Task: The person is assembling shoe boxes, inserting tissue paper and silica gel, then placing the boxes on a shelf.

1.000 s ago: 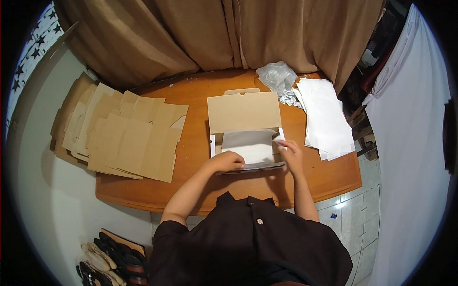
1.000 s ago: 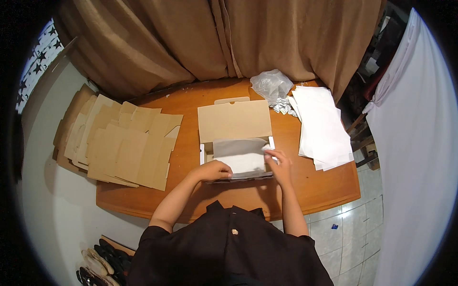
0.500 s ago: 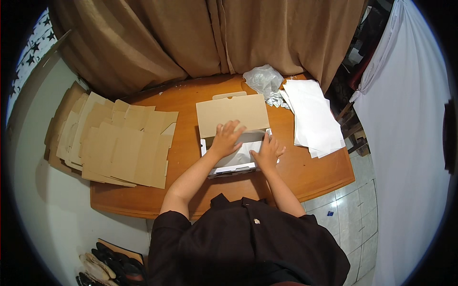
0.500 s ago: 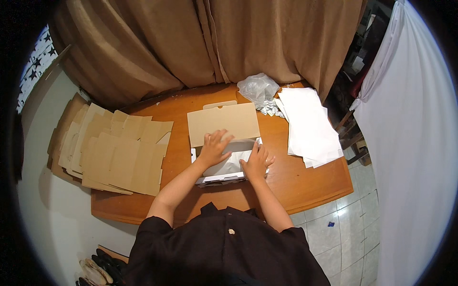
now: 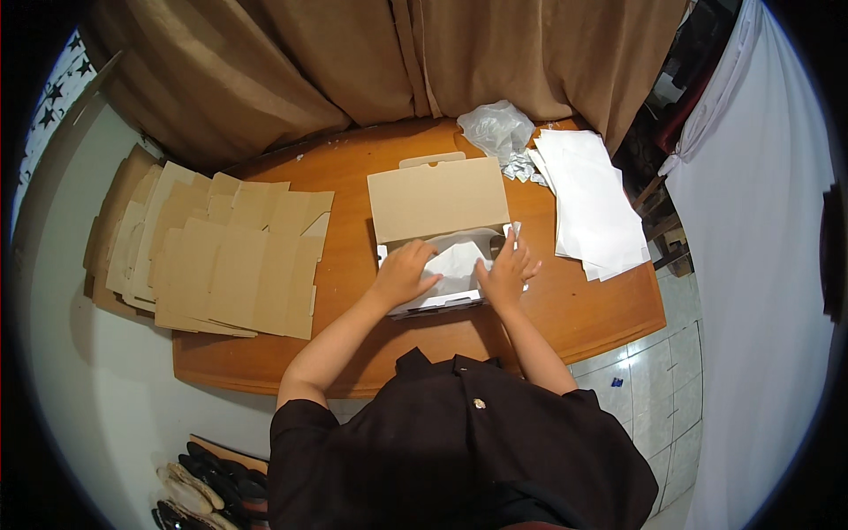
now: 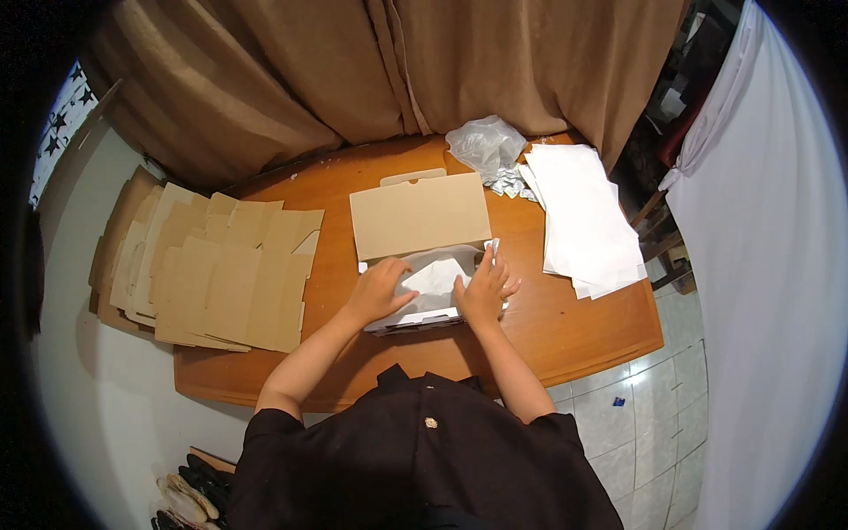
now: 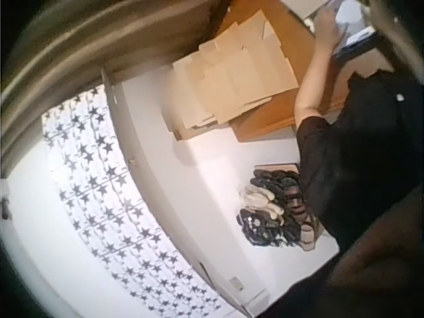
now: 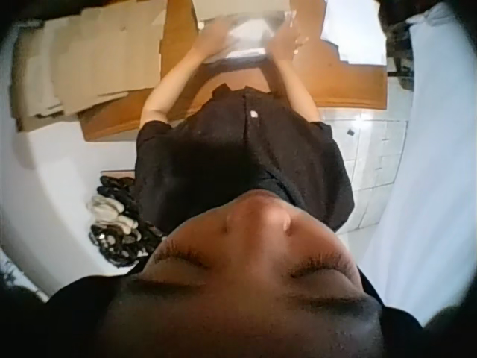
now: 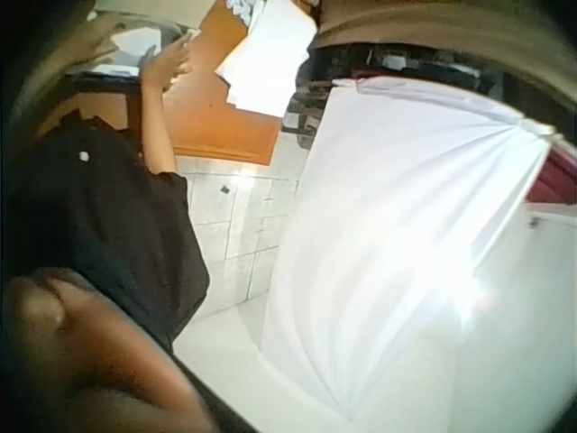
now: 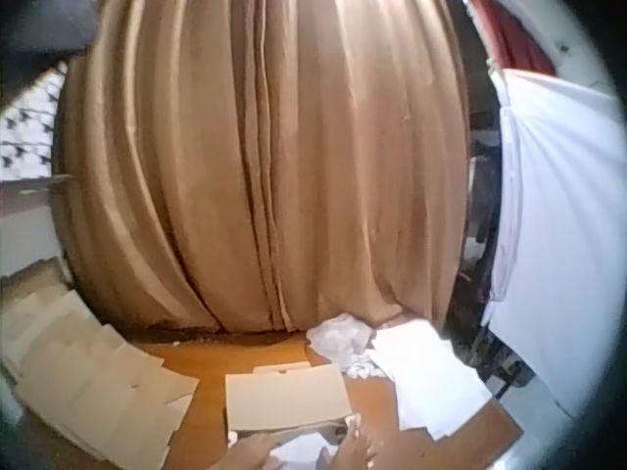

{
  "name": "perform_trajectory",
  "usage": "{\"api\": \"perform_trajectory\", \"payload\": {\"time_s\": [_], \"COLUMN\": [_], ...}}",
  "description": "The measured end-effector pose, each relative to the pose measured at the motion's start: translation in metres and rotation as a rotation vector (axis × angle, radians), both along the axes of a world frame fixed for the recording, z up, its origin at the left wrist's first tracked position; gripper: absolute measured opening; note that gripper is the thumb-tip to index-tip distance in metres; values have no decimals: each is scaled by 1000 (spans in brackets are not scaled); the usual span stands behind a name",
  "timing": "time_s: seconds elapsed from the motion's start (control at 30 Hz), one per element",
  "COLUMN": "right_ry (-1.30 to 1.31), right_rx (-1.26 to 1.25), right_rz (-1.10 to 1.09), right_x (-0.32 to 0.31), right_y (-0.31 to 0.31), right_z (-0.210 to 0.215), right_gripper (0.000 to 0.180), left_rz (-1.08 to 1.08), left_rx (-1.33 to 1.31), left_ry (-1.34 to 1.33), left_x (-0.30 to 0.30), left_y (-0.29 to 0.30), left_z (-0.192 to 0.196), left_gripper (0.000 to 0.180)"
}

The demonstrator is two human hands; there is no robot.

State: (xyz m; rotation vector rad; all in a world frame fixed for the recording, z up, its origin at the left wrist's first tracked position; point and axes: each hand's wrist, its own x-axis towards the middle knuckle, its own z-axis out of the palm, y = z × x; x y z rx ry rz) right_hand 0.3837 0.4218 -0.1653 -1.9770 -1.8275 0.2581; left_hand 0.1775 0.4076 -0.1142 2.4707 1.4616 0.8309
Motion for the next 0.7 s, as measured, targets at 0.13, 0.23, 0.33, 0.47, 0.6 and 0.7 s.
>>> {"api": "perform_trajectory", "payload": {"time_s": [0.13, 0.23, 0.33, 0.47, 0.6, 0.7], "right_ry": [42, 99, 71, 95, 116, 72], "right_rx": [298, 271, 294, 272, 219, 73], "right_rz": [-59, -38, -21, -27, 49, 35], "right_x": [4, 4, 2, 4, 4, 2], "right_y": [-2, -4, -5, -7, -9, -4], "right_z": [-17, -15, -15, -12, 2, 8], "right_gripper": [77, 78, 75, 77, 82, 91], "left_rz": [69, 24, -335, -335, -344, -325], "left_rx": [-392, -744, -1111, -1192, -846, -467], "left_ry": [-15, -3, -13, 54, 21, 103], "left_x": [7, 5, 12, 27, 34, 41], "left_y": [13, 38, 49, 50, 58, 58], "left_z": [-14, -30, -48, -41, -47, -53], "left_gripper": [75, 69, 39, 40, 38, 37]}}
